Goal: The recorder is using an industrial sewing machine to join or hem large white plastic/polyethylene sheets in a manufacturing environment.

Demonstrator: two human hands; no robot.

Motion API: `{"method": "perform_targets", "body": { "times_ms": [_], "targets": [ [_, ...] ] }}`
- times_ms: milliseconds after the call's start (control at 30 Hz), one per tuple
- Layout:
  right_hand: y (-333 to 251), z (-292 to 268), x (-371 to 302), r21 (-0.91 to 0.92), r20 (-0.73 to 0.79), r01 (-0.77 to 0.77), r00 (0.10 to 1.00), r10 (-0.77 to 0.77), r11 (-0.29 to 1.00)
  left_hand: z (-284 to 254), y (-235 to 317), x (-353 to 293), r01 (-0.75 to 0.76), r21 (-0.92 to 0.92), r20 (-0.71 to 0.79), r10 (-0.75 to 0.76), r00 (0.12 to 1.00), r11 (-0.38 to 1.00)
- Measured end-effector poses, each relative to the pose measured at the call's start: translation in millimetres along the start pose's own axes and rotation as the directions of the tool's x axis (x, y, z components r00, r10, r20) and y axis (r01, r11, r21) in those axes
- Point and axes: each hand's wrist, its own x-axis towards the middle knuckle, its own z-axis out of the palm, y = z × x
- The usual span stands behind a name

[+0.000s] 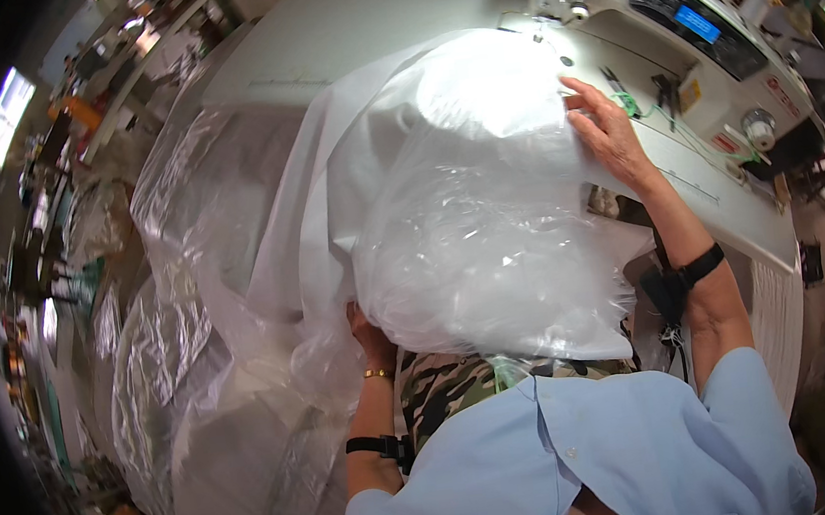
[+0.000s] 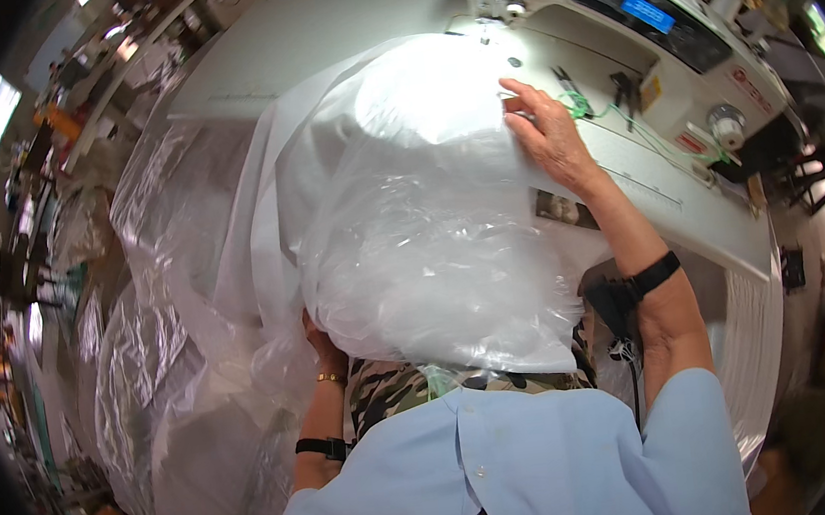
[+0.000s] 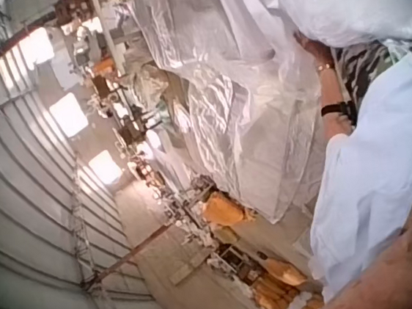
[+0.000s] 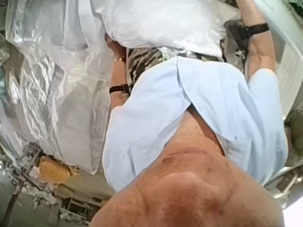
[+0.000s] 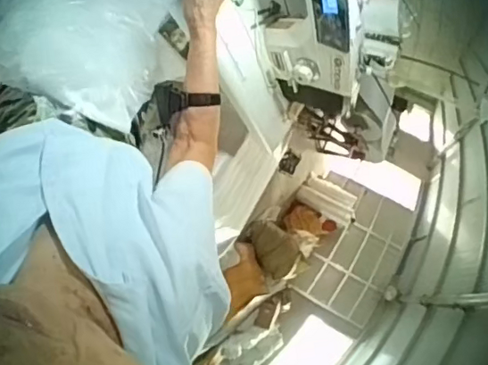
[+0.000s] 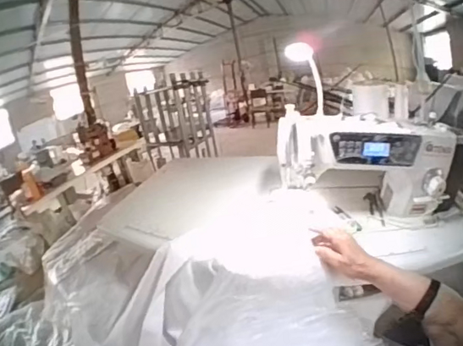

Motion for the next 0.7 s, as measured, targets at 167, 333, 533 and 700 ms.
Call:
{"method": "perform_targets", "body": {
  "times_ms": [167,333,533,700],
  "targets": [
    [-4,-3,-2,0.219,0.116,-0.131,0.987,0.107,0.967,-38,-3,58,0.045,-0.721,-0.454,-0.521,0.723,0.691],
    [-7,3,4,0.259,0.079,-0.041,0.997,0.021,0.965,-176,97,190,-0.331,-0.238,-0.671,0.092,0.735,0.913],
    [-7,5,6,0.332,0.078,-0.046,0.997,0.022,0.942,-288,194,278,-0.431,0.207,-0.588,0.464,0.663,0.878],
    [-9,6,1,0.315,0.026,0.007,1.0,-0.017,0.949,-300,150,287,-0.335,0.32,-0.266,0.423,0.866,0.886]
  ]
}}
